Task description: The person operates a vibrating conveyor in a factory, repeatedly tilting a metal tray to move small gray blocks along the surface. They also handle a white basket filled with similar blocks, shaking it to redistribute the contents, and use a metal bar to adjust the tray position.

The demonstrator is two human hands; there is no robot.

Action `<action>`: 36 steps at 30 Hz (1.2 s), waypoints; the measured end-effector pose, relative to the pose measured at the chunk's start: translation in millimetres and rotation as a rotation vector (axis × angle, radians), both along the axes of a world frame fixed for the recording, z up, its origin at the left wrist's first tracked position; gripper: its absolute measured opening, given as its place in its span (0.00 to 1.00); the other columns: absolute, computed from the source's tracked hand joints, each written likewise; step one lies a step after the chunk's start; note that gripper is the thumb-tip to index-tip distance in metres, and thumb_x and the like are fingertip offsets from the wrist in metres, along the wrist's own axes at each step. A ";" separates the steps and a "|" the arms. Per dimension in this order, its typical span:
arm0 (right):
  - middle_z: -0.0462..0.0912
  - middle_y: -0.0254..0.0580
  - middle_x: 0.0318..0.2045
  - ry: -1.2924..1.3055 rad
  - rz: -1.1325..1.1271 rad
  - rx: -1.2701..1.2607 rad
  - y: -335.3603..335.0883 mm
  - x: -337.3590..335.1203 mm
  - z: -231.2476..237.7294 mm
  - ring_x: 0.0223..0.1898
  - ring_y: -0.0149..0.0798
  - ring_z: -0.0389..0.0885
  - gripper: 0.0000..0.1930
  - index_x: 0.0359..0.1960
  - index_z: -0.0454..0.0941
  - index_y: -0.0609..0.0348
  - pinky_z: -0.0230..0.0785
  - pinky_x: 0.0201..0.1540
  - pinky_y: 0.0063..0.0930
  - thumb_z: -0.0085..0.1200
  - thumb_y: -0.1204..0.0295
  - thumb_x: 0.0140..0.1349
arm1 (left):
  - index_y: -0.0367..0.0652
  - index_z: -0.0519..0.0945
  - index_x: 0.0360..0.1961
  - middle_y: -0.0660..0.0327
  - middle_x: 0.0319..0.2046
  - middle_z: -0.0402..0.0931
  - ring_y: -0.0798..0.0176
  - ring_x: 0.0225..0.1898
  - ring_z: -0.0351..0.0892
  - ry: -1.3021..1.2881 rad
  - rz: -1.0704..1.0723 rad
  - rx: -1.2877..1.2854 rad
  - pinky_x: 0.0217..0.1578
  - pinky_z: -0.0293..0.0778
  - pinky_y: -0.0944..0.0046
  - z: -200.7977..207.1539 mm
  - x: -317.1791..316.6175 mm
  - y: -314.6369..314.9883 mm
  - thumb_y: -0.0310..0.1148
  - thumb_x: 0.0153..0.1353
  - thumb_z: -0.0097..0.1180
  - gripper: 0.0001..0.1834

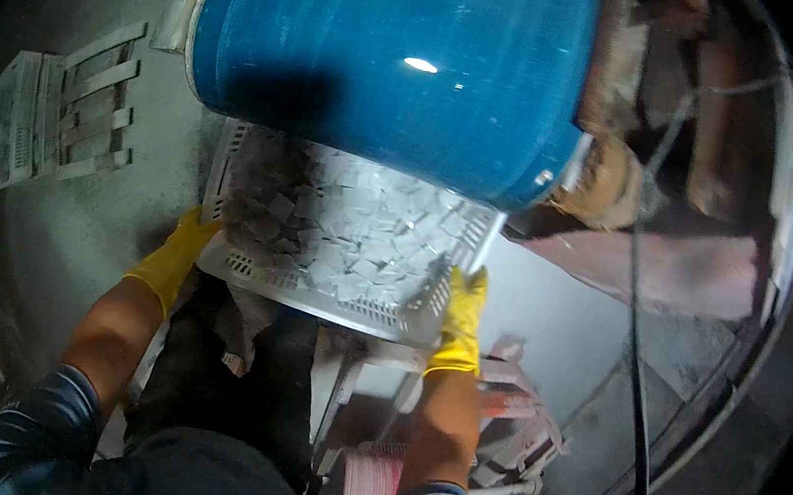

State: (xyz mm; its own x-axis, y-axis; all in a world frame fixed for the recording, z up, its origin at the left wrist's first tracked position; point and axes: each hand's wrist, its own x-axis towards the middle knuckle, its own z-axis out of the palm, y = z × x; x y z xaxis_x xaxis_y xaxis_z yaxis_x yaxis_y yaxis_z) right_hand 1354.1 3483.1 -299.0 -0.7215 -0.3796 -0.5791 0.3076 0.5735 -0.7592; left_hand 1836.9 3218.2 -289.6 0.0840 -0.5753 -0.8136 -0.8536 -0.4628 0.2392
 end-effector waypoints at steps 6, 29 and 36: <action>0.81 0.32 0.28 0.183 -0.013 0.194 -23.7 -49.0 -73.0 0.22 0.28 0.75 0.13 0.49 0.79 0.57 0.69 0.24 0.24 0.64 0.64 0.72 | 0.43 0.82 0.58 0.50 0.44 0.87 0.52 0.45 0.87 -0.024 0.122 -0.136 0.49 0.79 0.54 -64.3 22.6 8.9 0.37 0.64 0.68 0.22; 0.70 0.26 0.19 0.013 -0.014 0.199 -25.3 40.7 80.4 0.14 0.25 0.62 0.20 0.63 0.77 0.49 0.55 0.15 0.22 0.57 0.72 0.71 | 0.43 0.86 0.51 0.42 0.48 0.85 0.41 0.54 0.84 0.108 -0.133 -0.049 0.56 0.77 0.47 -80.4 77.0 -27.6 0.47 0.59 0.68 0.24; 0.71 0.28 0.18 -0.130 0.102 0.056 -59.1 44.9 91.8 0.15 0.24 0.64 0.17 0.58 0.78 0.51 0.53 0.16 0.21 0.59 0.76 0.68 | 0.41 0.88 0.50 0.48 0.37 0.88 0.47 0.40 0.88 0.038 0.155 -0.214 0.46 0.80 0.48 -3.5 124.6 57.7 0.42 0.62 0.67 0.20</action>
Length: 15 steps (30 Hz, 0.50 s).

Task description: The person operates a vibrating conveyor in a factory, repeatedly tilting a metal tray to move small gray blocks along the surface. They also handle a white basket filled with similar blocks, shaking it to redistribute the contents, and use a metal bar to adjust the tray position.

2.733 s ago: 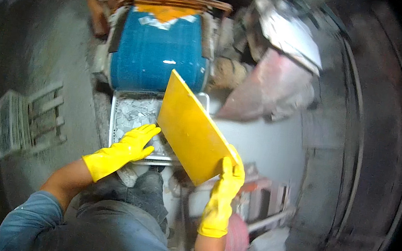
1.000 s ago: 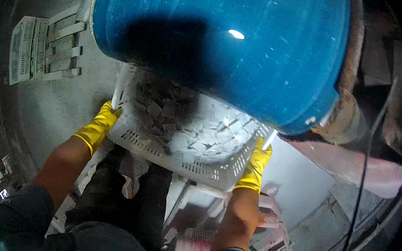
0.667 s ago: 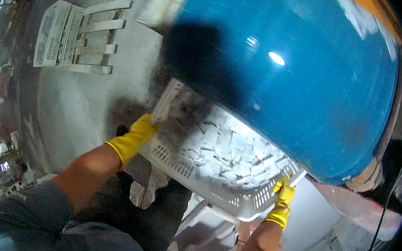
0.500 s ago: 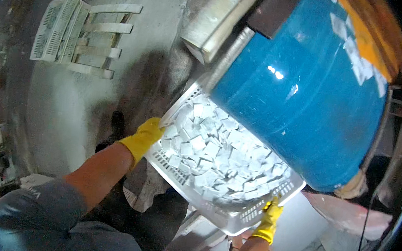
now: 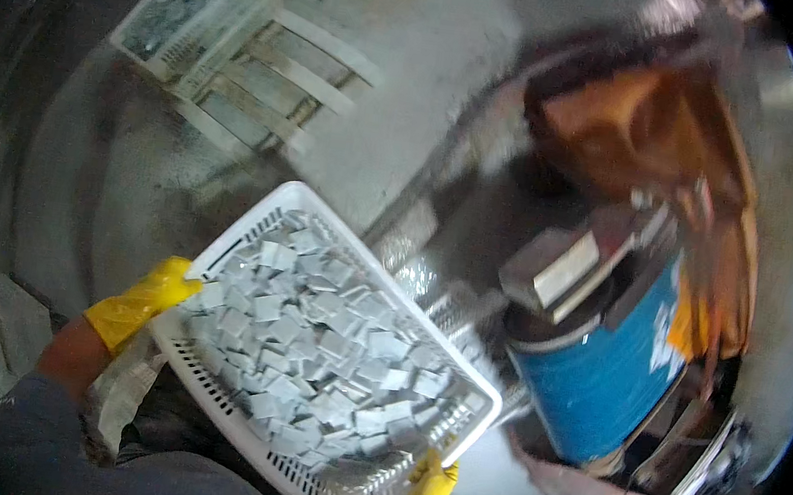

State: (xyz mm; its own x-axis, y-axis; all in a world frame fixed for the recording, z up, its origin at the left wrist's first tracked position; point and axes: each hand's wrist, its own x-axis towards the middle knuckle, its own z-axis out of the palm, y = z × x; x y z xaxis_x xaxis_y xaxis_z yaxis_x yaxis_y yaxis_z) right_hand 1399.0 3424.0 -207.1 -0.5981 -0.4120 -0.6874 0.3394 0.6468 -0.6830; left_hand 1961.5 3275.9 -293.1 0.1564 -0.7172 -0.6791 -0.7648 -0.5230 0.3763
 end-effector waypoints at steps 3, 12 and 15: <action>0.72 0.27 0.19 0.030 0.106 -0.030 8.0 -4.4 3.4 0.17 0.24 0.66 0.19 0.60 0.78 0.50 0.58 0.19 0.22 0.60 0.76 0.68 | 0.41 0.88 0.49 0.48 0.38 0.88 0.45 0.41 0.88 0.030 0.164 0.008 0.46 0.80 0.48 -20.5 -9.8 48.9 0.43 0.62 0.66 0.20; 0.72 0.27 0.20 0.133 0.187 -0.194 28.3 -15.7 21.9 0.16 0.24 0.66 0.17 0.54 0.76 0.47 0.58 0.17 0.21 0.61 0.79 0.65 | 0.45 0.88 0.50 0.46 0.46 0.86 0.39 0.50 0.85 0.024 0.100 -0.220 0.53 0.78 0.45 -88.2 -34.9 82.4 0.49 0.58 0.63 0.24; 0.69 0.28 0.20 0.163 0.224 -0.229 34.5 -17.1 23.0 0.16 0.26 0.65 0.22 0.61 0.76 0.45 0.59 0.17 0.22 0.60 0.78 0.66 | 0.45 0.88 0.50 0.45 0.45 0.87 0.40 0.49 0.85 0.085 0.098 -0.226 0.52 0.78 0.45 -103.3 -35.3 91.7 0.49 0.58 0.63 0.24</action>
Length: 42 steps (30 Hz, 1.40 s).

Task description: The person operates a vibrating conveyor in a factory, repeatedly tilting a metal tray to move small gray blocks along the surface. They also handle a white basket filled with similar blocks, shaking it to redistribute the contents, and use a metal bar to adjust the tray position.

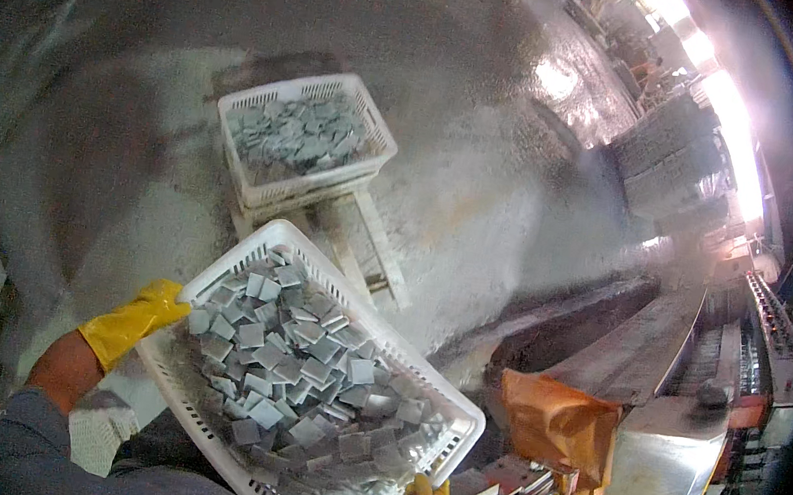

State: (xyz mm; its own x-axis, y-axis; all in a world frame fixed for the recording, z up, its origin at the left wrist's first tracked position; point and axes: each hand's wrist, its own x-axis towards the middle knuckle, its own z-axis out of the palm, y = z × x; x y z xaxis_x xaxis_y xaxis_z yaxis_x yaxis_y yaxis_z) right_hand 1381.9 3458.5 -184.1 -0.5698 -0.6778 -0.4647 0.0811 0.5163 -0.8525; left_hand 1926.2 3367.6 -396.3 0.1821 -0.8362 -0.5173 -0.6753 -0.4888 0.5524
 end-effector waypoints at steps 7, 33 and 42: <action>0.67 0.26 0.21 0.081 0.063 -0.001 -2.8 25.4 24.2 0.16 0.24 0.63 0.25 0.65 0.73 0.41 0.60 0.17 0.22 0.58 0.75 0.67 | 0.43 0.87 0.50 0.46 0.42 0.87 0.43 0.46 0.87 0.057 -0.041 -0.057 0.48 0.78 0.47 -27.4 10.3 -4.8 0.53 0.59 0.62 0.27; 0.79 0.42 0.43 -0.014 0.125 0.013 -233.0 382.2 137.9 0.39 0.34 0.78 0.34 0.79 0.57 0.42 0.76 0.45 0.32 0.54 0.69 0.74 | 0.42 0.72 0.71 0.47 0.67 0.75 0.48 0.68 0.74 0.919 0.101 -0.055 0.67 0.69 0.53 -167.2 80.8 -111.2 0.43 0.70 0.61 0.32; 0.75 0.62 0.59 -0.167 0.037 0.032 -265.5 412.7 133.6 0.54 0.55 0.79 0.33 0.79 0.54 0.41 0.76 0.60 0.55 0.53 0.70 0.76 | 0.43 0.77 0.66 0.47 0.66 0.75 0.38 0.67 0.72 0.941 -0.430 -0.438 0.66 0.68 0.45 68.6 89.1 -15.1 0.32 0.47 0.68 0.40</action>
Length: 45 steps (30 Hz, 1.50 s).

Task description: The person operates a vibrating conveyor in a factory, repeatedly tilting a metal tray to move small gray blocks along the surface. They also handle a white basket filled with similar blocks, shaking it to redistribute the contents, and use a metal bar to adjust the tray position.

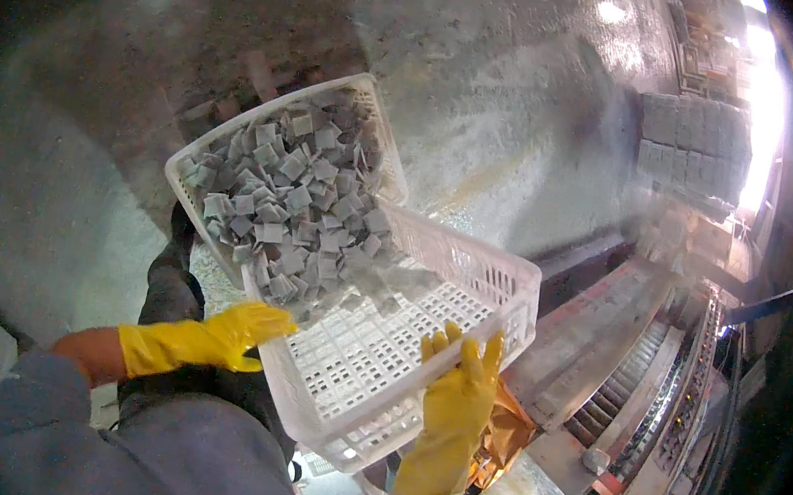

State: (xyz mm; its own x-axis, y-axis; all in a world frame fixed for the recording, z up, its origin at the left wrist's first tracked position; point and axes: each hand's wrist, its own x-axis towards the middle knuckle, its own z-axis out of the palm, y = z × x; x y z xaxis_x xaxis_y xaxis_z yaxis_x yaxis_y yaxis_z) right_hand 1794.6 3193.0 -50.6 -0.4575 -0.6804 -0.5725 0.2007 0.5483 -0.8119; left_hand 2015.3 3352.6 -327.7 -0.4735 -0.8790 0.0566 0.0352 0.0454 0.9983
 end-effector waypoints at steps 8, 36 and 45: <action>0.79 0.57 0.60 0.588 0.727 0.393 -66.8 -68.4 45.1 0.57 0.46 0.82 0.29 0.72 0.69 0.58 0.74 0.64 0.45 0.55 0.57 0.76 | 0.52 0.90 0.41 0.52 0.40 0.87 0.43 0.45 0.85 0.056 -0.184 0.176 0.48 0.78 0.49 -46.6 -32.5 14.3 0.32 0.36 0.67 0.23; 0.86 0.33 0.50 0.948 0.734 -0.418 -61.7 -104.6 64.1 0.50 0.27 0.80 0.22 0.59 0.82 0.63 0.71 0.58 0.24 0.68 0.62 0.69 | 0.52 0.85 0.34 0.62 0.31 0.84 0.49 0.39 0.84 0.035 0.104 -0.097 0.49 0.75 0.50 29.1 28.3 66.0 0.36 0.52 0.69 0.08; 0.87 0.34 0.49 0.676 0.978 -0.163 -34.5 -105.9 26.6 0.50 0.27 0.81 0.22 0.59 0.83 0.66 0.70 0.58 0.24 0.66 0.63 0.71 | 0.50 0.86 0.25 0.57 0.28 0.83 0.48 0.37 0.83 0.154 0.196 -0.007 0.40 0.75 0.52 -18.1 -54.4 102.9 0.34 0.46 0.67 0.04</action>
State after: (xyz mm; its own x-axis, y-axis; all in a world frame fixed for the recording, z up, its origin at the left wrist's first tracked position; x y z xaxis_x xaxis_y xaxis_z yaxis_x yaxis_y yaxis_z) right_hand 1688.7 3158.6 -24.0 0.1185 -0.9496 -0.2901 -0.7370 0.1117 -0.6666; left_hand 1960.9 3455.5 -345.8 -0.2796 -0.9524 0.1215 0.1771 0.0732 0.9815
